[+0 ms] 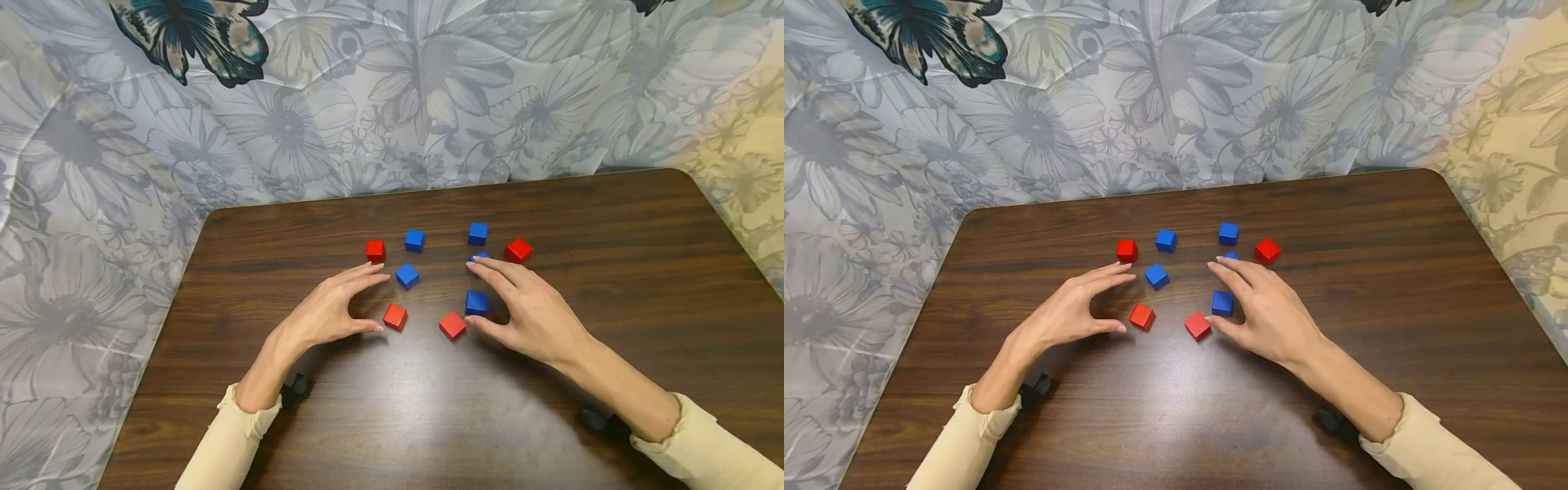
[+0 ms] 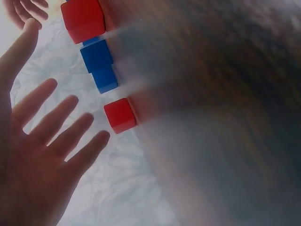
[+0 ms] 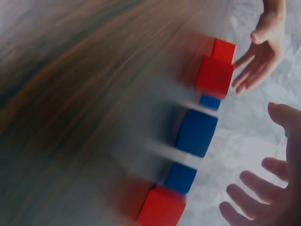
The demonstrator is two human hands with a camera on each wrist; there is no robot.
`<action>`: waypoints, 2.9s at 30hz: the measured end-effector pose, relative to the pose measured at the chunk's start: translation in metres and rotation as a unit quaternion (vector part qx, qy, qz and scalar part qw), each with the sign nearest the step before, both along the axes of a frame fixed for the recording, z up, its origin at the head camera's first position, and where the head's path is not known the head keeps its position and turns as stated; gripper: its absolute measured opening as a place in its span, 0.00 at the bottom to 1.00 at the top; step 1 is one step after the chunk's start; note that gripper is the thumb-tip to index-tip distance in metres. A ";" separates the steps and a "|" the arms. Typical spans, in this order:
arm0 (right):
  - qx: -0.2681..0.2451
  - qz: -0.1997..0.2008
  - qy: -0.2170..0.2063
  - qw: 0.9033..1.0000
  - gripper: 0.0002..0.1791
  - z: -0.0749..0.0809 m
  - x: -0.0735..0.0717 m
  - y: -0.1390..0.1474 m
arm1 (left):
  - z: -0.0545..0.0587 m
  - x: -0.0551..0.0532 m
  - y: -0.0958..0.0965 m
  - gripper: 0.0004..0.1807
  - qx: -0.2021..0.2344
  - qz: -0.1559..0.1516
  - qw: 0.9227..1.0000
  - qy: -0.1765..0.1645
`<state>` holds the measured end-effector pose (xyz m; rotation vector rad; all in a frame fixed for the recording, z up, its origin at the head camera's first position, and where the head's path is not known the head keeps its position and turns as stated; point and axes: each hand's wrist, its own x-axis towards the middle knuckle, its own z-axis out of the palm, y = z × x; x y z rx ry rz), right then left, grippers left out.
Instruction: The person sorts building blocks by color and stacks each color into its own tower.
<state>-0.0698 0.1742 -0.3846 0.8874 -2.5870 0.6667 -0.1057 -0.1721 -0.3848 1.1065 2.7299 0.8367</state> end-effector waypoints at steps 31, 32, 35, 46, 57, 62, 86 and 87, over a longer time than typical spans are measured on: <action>-0.096 0.009 -0.179 0.979 0.27 -0.010 0.002 -0.068 | -0.005 -0.017 0.007 0.29 0.088 -0.018 0.958 -0.271; -0.098 0.006 -0.187 0.977 0.26 -0.011 0.001 -0.069 | -0.005 -0.018 0.007 0.28 0.086 -0.017 0.957 -0.277; -0.099 -0.002 -0.204 0.974 0.24 -0.011 0.001 -0.073 | -0.006 -0.019 0.008 0.26 0.083 -0.015 0.955 -0.284; -0.101 -0.027 -0.247 0.963 0.20 -0.014 -0.003 -0.087 | -0.010 -0.021 0.012 0.21 0.066 -0.009 0.959 -0.276; -0.082 -0.037 -0.253 0.963 0.17 -0.017 -0.004 -0.096 | -0.011 -0.020 0.015 0.19 0.063 0.001 0.961 -0.269; -0.078 -0.037 -0.248 0.965 0.17 -0.018 -0.004 -0.100 | -0.011 -0.018 0.016 0.16 0.062 0.001 0.963 -0.261; -0.141 -0.035 -0.237 0.961 0.14 -0.018 -0.007 -0.107 | -0.003 -0.011 0.008 0.17 0.106 0.016 0.966 -0.234; -0.146 -0.034 -0.240 0.959 0.14 -0.017 -0.007 -0.108 | -0.003 -0.011 0.007 0.17 0.108 0.016 0.966 -0.233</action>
